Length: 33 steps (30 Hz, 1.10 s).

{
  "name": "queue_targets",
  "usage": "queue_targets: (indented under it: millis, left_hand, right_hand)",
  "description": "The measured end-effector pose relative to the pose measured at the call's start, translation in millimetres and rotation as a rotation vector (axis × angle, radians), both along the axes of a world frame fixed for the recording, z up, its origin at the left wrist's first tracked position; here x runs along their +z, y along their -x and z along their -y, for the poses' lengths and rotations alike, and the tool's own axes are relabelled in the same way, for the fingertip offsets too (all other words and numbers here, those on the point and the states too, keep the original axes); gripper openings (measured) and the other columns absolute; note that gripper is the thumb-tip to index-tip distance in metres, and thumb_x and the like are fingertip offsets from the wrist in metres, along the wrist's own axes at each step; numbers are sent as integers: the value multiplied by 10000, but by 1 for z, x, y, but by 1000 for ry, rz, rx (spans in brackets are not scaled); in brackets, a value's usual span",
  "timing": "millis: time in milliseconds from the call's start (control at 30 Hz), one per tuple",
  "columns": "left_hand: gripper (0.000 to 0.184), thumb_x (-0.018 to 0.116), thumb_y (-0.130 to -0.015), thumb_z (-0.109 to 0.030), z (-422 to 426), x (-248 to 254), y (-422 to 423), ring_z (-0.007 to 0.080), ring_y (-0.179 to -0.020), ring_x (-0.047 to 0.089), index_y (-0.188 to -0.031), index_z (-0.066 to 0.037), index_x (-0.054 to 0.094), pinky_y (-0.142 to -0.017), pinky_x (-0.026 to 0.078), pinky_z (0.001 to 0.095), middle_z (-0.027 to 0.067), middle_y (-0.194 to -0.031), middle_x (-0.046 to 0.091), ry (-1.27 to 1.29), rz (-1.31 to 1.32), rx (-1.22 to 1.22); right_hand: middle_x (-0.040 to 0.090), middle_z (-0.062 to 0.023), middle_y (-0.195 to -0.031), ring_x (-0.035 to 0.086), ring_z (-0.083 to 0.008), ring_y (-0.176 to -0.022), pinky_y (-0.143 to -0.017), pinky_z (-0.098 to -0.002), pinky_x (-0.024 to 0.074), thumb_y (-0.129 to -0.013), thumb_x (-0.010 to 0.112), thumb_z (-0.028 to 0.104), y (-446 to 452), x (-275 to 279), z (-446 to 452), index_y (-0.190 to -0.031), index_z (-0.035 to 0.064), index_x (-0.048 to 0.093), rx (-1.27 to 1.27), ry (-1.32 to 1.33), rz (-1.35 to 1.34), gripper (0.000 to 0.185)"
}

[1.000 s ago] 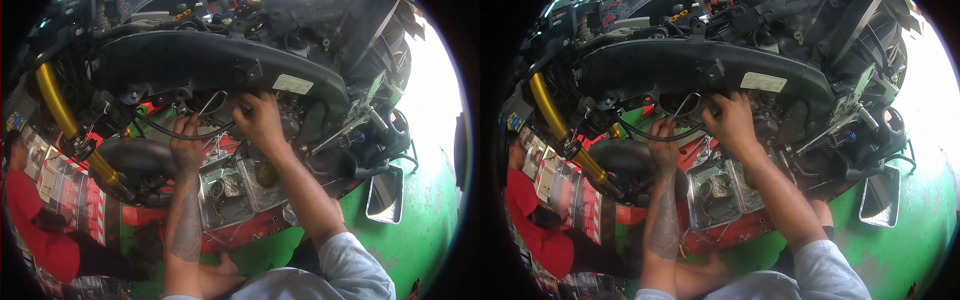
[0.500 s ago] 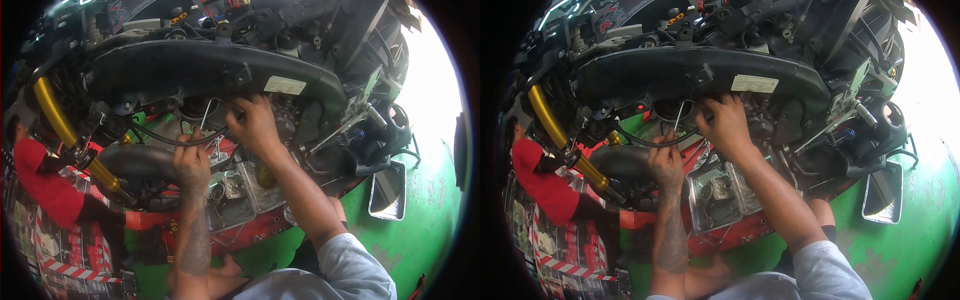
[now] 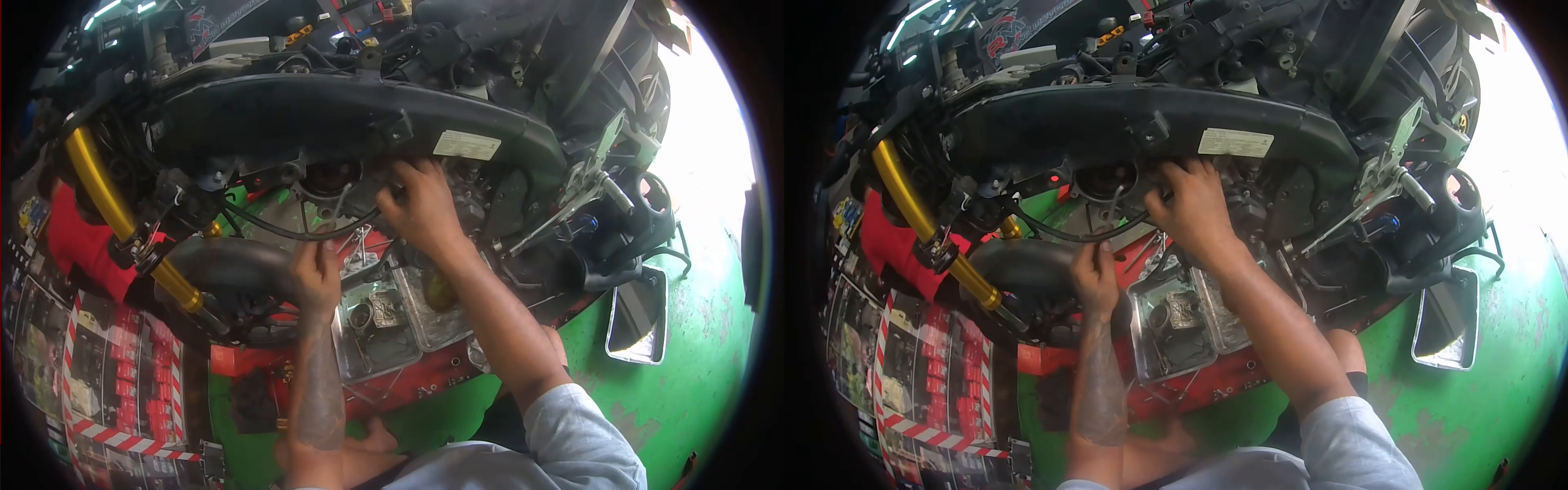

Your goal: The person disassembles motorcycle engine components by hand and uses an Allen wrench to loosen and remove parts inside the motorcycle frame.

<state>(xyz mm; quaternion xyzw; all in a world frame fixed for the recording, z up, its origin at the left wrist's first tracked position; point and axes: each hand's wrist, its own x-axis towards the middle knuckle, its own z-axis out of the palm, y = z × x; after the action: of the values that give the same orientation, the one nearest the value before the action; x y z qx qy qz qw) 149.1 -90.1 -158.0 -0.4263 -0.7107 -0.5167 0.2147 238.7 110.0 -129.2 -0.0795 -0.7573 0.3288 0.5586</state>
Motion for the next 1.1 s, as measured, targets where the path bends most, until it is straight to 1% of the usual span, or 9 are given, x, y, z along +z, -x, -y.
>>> queue_targets:
  millis: [100,300,500,600,700,800,900,1000,1100]
  left_hand:
    - [283,567,-1064,-157,2,16,4,190,-1046,690,-1255,15,685,-923,533,337,122,-1126,744,104,-5,19]
    - [285,558,-1076,-155,-9,36,11,200,-1079,688,-1275,11,676,-951,521,330,123,-1154,741,173,58,-1]
    - [258,567,-1047,-78,-9,39,28,269,-1034,710,-1267,6,676,-904,544,364,160,-1088,737,231,-167,-11]
    - [269,577,-1020,-51,-9,44,28,329,-975,717,-1264,6,676,-843,559,392,195,-1059,732,307,-342,70]
    - [277,584,-998,-38,-9,39,18,365,-932,716,-1251,28,673,-799,563,411,215,-1044,727,335,-363,143]
    - [270,572,-1005,-41,-9,44,-10,324,-896,730,-1237,61,665,-749,570,405,206,-1045,740,385,-342,218]
    - [318,529,-1039,-67,-8,37,-23,208,-741,680,-1319,58,614,-611,530,337,149,-967,719,381,-102,168]
    - [334,500,-1078,-128,-9,63,-65,131,-575,534,-1386,-25,574,-498,422,270,59,-846,611,91,822,-279]
    - [373,492,-1099,-181,-14,68,-84,45,-565,400,-1453,-65,507,-496,338,205,-1,-851,546,-187,1104,-498]
  right_hand:
    - [641,-221,-1156,572,-426,-1132,-1006,-505,464,-793,701,184,2,-4,3,-1142,19,699,-11,-8,-14,385]
    - [614,-210,-1183,558,-421,-1113,-978,-510,470,-784,705,179,5,-8,5,-1163,23,675,-65,-55,-25,411]
    - [610,-224,-1162,556,-428,-1091,-959,-518,469,-790,686,194,9,-12,4,-1151,47,709,-80,-57,-13,390]
    - [614,-227,-1144,557,-427,-1085,-960,-510,468,-794,676,202,8,-10,4,-1145,60,733,-63,-52,9,383]
    - [618,-227,-1135,559,-423,-1082,-969,-503,464,-797,668,202,9,-11,4,-1146,66,744,-65,-59,-5,383]
    - [624,-222,-1140,562,-418,-1086,-983,-502,458,-802,656,199,10,-10,3,-1146,73,749,-61,-62,-24,378]
    - [635,-210,-1144,565,-408,-1104,-993,-503,454,-808,644,198,7,-7,4,-1147,81,754,-41,-27,-11,375]
    - [647,-196,-1139,569,-397,-1119,-998,-500,453,-812,636,198,5,-6,2,-1151,85,756,-17,-32,-29,377]
    - [656,-186,-1123,574,-391,-1120,-997,-495,453,-813,633,196,4,-7,0,-1153,86,756,2,-28,-49,378]
